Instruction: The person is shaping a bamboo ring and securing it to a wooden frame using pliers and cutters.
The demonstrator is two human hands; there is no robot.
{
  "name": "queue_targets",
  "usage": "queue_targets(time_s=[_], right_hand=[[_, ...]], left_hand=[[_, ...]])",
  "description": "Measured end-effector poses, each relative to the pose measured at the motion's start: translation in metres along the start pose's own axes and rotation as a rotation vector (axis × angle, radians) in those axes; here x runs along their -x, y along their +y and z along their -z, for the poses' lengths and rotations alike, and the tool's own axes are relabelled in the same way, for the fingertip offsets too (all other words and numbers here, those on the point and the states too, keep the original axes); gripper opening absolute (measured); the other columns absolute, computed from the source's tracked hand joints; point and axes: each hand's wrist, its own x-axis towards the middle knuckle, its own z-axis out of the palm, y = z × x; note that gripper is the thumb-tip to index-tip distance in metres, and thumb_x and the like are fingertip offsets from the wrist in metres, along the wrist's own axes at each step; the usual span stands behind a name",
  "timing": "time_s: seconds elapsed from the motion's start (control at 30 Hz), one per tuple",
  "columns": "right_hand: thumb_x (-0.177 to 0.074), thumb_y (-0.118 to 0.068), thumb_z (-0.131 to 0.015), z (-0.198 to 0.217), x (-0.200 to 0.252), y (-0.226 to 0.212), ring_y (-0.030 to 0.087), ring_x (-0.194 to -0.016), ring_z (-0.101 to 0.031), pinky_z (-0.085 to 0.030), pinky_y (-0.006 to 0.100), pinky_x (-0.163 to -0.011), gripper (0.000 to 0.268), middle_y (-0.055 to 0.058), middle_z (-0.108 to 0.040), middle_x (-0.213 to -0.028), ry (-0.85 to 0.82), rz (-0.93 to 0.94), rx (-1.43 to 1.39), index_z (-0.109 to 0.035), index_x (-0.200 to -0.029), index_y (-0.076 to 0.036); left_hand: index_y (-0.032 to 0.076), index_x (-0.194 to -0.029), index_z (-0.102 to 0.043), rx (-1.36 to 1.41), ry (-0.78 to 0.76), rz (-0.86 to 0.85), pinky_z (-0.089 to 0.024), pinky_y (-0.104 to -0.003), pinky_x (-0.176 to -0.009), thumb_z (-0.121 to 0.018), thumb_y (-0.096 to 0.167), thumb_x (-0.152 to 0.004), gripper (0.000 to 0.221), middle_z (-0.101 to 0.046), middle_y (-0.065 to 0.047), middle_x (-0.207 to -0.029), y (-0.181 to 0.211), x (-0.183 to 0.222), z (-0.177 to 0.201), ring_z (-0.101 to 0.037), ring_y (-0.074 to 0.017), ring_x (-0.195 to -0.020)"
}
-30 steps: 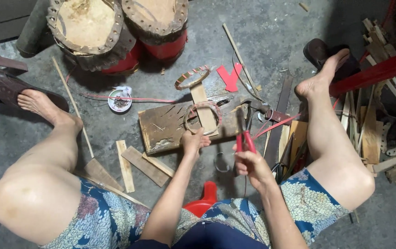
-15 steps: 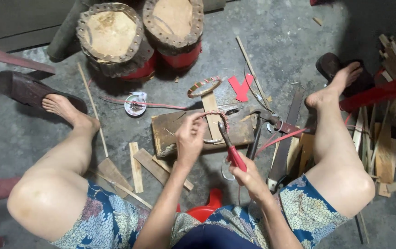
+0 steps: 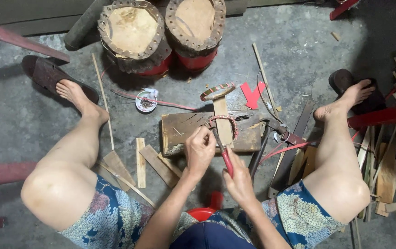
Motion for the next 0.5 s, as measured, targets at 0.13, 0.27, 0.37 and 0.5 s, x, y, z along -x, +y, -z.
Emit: queue_targets(time_s=[0.13, 0.27, 0.37, 0.5], right_hand=[[-0.075, -0.005, -0.054, 0.006, -0.006, -0.010, 0.025, -0.090, -0.054, -0.041, 0.038, -0.074, 0.067, 0.015, -0.061, -0.117, 0.089, -0.030, 0.021, -0.054, -0.142, -0.004], [-0.084, 0.002, -0.054, 0.018, -0.011, -0.019, 0.029, -0.095, -0.071, -0.064, 0.036, -0.076, 0.064, 0.025, -0.067, -0.118, -0.035, -0.385, -1.110, -0.040, -0.147, 0.006], [-0.090, -0.010, -0.058, 0.013, -0.022, 0.012, 0.027, -0.097, -0.060, -0.060, 0.047, -0.084, 0.057, 0.018, -0.058, -0.120, 0.083, -0.357, -1.015, -0.044, -0.143, 0.006], [-0.094, -0.014, -0.064, 0.022, -0.023, -0.007, 0.023, -0.079, -0.068, -0.064, 0.038, -0.064, 0.053, 0.016, -0.063, -0.105, 0.110, -0.230, -1.145, -0.048, -0.141, 0.003]], left_hand=[[0.002, -0.079, -0.066, 0.186, -0.073, 0.235, -0.045, -0.024, -0.048, -0.065, -0.004, -0.085, 0.008, -0.064, -0.004, -0.068, -0.040, 0.000, -0.001, -0.054, -0.0107, -0.053], [0.003, -0.092, -0.072, 0.606, -0.155, 0.528, -0.052, -0.024, -0.058, -0.065, 0.005, -0.092, 0.008, -0.068, -0.006, -0.073, -0.048, -0.006, 0.009, -0.061, -0.0107, -0.063], [0.002, -0.093, -0.073, 0.606, -0.179, 0.605, -0.059, -0.022, -0.060, -0.065, 0.011, -0.097, 0.013, -0.072, -0.010, -0.073, -0.028, -0.009, 0.008, -0.070, -0.0119, -0.065], [0.002, -0.095, -0.073, 0.592, -0.256, 0.564, -0.060, -0.022, -0.062, -0.066, 0.013, -0.097, 0.014, -0.074, -0.011, -0.074, -0.021, 0.001, 0.003, -0.070, -0.0115, -0.066]])
